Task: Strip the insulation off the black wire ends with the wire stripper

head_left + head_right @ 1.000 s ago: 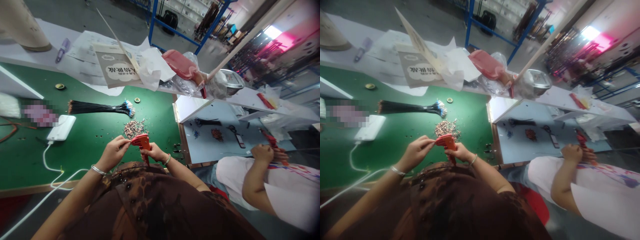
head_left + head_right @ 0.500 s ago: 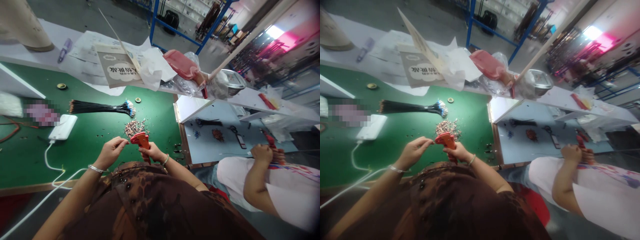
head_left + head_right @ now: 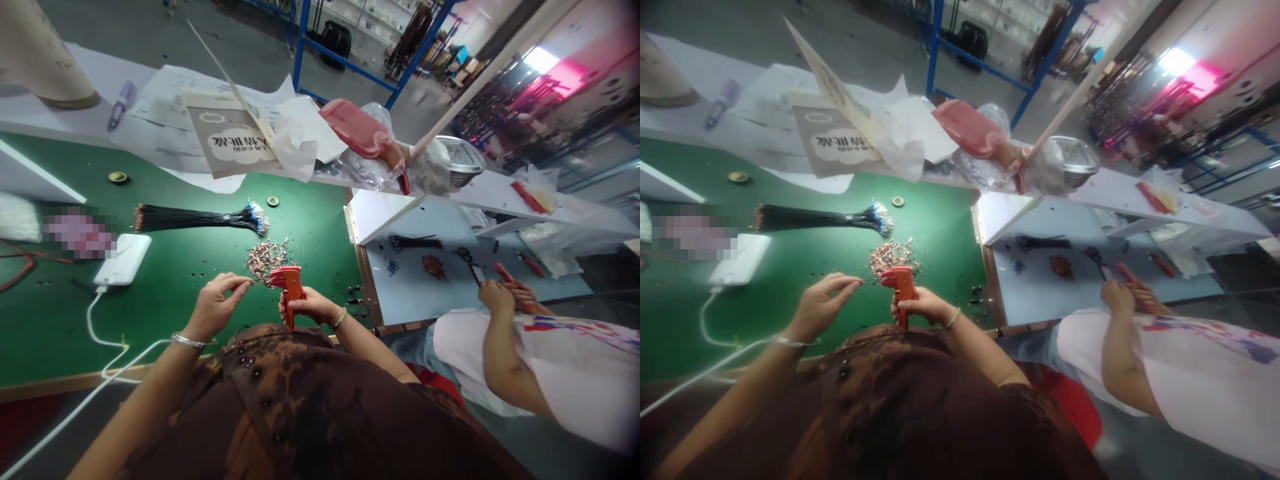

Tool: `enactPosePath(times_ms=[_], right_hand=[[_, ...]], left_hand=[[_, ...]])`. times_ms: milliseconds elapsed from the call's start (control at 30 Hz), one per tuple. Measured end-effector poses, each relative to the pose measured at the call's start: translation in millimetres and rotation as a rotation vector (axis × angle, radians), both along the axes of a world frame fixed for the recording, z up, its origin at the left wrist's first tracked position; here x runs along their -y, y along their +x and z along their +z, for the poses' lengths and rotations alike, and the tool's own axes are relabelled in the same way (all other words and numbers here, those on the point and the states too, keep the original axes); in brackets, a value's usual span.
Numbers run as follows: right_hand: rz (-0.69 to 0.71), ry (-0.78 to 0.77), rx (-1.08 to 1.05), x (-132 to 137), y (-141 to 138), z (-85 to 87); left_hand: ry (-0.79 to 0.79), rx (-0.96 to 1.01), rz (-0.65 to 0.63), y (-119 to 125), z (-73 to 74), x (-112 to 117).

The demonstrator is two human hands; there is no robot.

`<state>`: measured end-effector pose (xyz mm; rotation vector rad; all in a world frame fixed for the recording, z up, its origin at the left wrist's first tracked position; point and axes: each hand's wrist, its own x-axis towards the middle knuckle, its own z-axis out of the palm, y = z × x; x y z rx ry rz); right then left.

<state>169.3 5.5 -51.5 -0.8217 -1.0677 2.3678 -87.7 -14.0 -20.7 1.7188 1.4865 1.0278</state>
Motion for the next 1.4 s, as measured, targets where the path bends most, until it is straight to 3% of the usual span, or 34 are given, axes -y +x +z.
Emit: enactPosePath(times_ms=[400,500,633,733,800,900,1000,1067,1233,1333,1400], right_hand=[[0.062,0.047,-0.002,-5.6,-8.5,8.7],[-0.002,0.105,0.045,-9.6,-9.9,5.8],[-0.109,0.375,0.308,-15.4,-13.9,-14.2],[0.048,0.771,0.778,-12.8,-15.1,-38.2],[0.186,0.937,1.003,-6.4,-13.3,-54.2],[0.265,0.996,1.075,4.7,-8.1,-70.3],[0.297,1.092,1.072,7.6,-7.0,-70.3],[0.236,1.079,0.99,3.4,-12.1,-61.3],[0.019,0.875,0.6,-7.3,-35.5,-33.4],[-0.077,0.804,0.545,-0.9,-44.4,-31.5],[-0.119,0.655,0.496,7.2,-47.3,-36.4]], left_hand=[[-0.039,0.092,-0.005,8.3,6.3,2.3],[-0.041,0.083,-0.006,7.5,7.4,2.5],[0.003,-0.077,-0.019,6.3,-5.9,4.4],[-0.011,-0.111,0.015,5.4,-23.4,10.0],[-0.052,-0.068,0.072,3.6,-33.1,15.2],[-0.081,-0.038,0.114,-0.2,-40.7,21.5],[-0.069,-0.081,0.093,-1.2,-43.8,24.0],[-0.053,-0.125,0.065,1.2,-45.7,24.4],[-0.02,-0.202,-0.016,11.2,-49.1,27.0],[-0.045,-0.177,-0.022,13.1,-50.2,32.0],[-0.094,-0.123,-0.034,13.0,-51.9,36.3]])
